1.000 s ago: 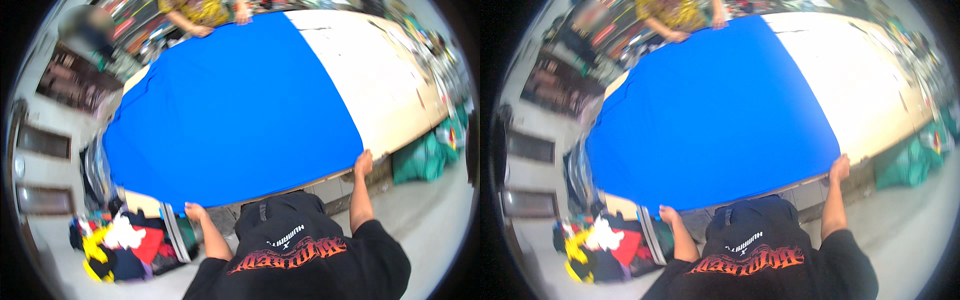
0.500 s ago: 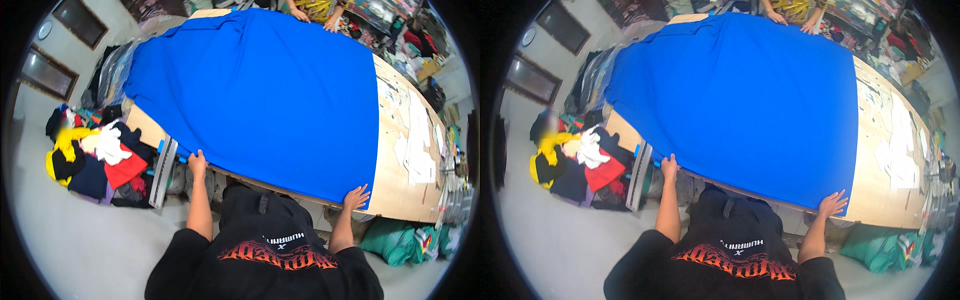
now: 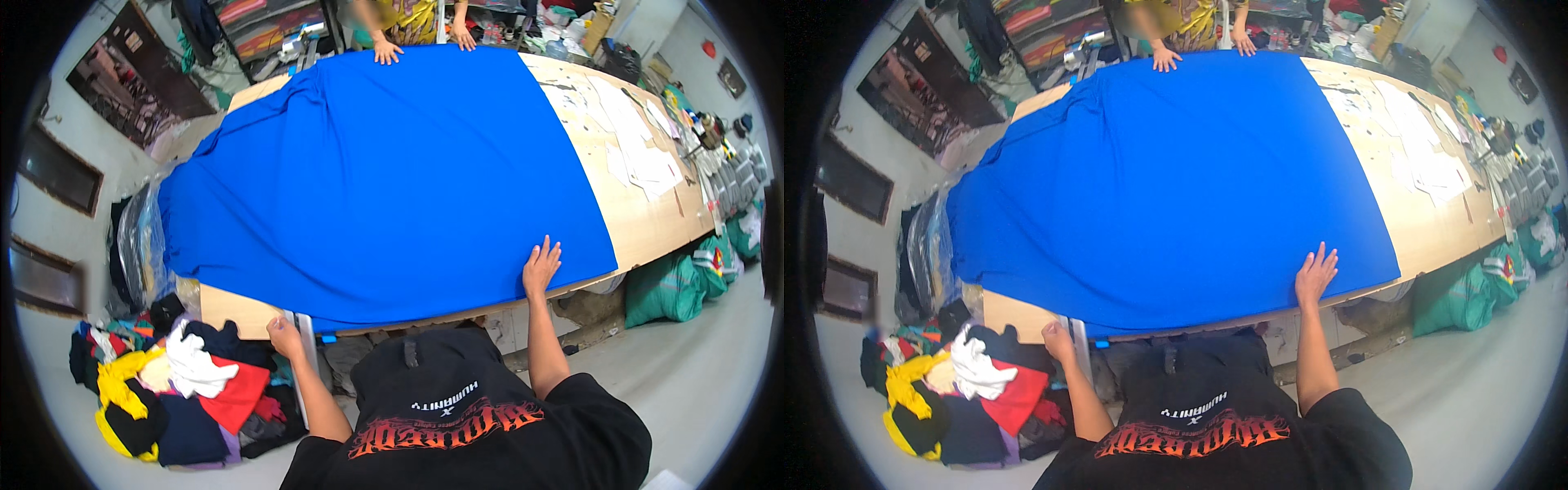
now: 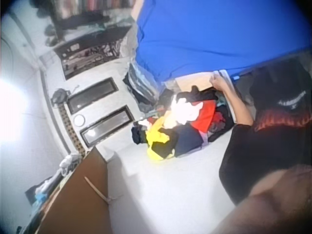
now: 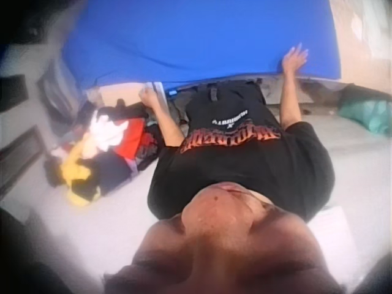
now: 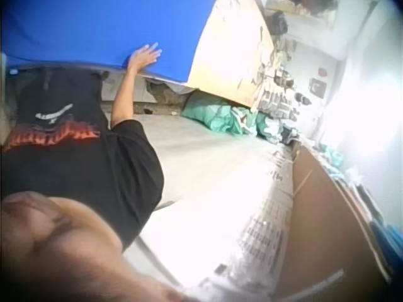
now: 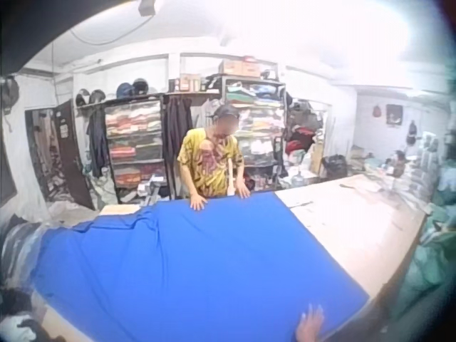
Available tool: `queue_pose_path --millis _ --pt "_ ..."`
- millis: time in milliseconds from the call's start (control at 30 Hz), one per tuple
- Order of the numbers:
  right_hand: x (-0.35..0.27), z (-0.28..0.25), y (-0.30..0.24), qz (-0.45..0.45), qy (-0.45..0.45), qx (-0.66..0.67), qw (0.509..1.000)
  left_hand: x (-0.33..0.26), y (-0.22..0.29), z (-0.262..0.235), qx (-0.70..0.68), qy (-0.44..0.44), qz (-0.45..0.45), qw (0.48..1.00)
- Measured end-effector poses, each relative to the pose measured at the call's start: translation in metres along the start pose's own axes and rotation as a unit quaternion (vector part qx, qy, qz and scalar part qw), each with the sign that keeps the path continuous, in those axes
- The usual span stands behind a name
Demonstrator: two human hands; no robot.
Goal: The person spreads a large blue fabric on a table and uses a long straightedge and rotary cutter to cut the fabric into rectangular pieces. A coworker assists by holding the fabric and straightedge. The person repeatedly aligns the straightedge and cuts the fabric multiple times.
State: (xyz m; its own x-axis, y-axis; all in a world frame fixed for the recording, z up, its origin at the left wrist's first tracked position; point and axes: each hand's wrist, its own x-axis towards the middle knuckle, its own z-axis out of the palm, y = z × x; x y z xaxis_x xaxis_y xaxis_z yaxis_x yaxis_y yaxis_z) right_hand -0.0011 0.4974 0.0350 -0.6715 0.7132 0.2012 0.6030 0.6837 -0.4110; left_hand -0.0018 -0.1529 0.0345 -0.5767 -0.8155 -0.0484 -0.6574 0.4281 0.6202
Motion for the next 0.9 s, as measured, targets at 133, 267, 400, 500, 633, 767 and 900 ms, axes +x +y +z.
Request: queue_pose_path --millis 133,267,400,500,633,767,900 --pt "-0.034 0.015 -0.038 0.024 -0.016 -0.028 0.999 0.065 -0.026 0.009 0.045 -0.081 -0.017 0.996" --pt "-0.056 0.015 -0.047 0.058 -0.049 -0.075 0.994 0.120 -0.051 0.054 -0.116 -0.168 -0.068 0.977" --pt "-0.055 0.016 -0.055 0.065 -0.060 -0.088 0.992 0.135 -0.030 0.062 -0.405 -0.127 -0.172 0.889" --pt "-0.060 0.014 -0.054 0.079 -0.058 -0.104 0.990 0.125 -0.004 0.065 -0.381 -0.097 -0.214 0.894" --pt "-0.061 0.013 -0.060 0.083 -0.054 -0.121 0.988 0.122 0.011 0.055 -0.390 -0.079 -0.247 0.884" --pt "-0.061 0.010 -0.062 0.092 -0.057 -0.123 0.987 0.119 0.025 0.058 -0.412 -0.056 -0.240 0.877" --pt "-0.061 0.011 -0.068 0.083 -0.051 -0.123 0.988 0.136 0.018 0.062 -0.429 -0.046 -0.238 0.871"
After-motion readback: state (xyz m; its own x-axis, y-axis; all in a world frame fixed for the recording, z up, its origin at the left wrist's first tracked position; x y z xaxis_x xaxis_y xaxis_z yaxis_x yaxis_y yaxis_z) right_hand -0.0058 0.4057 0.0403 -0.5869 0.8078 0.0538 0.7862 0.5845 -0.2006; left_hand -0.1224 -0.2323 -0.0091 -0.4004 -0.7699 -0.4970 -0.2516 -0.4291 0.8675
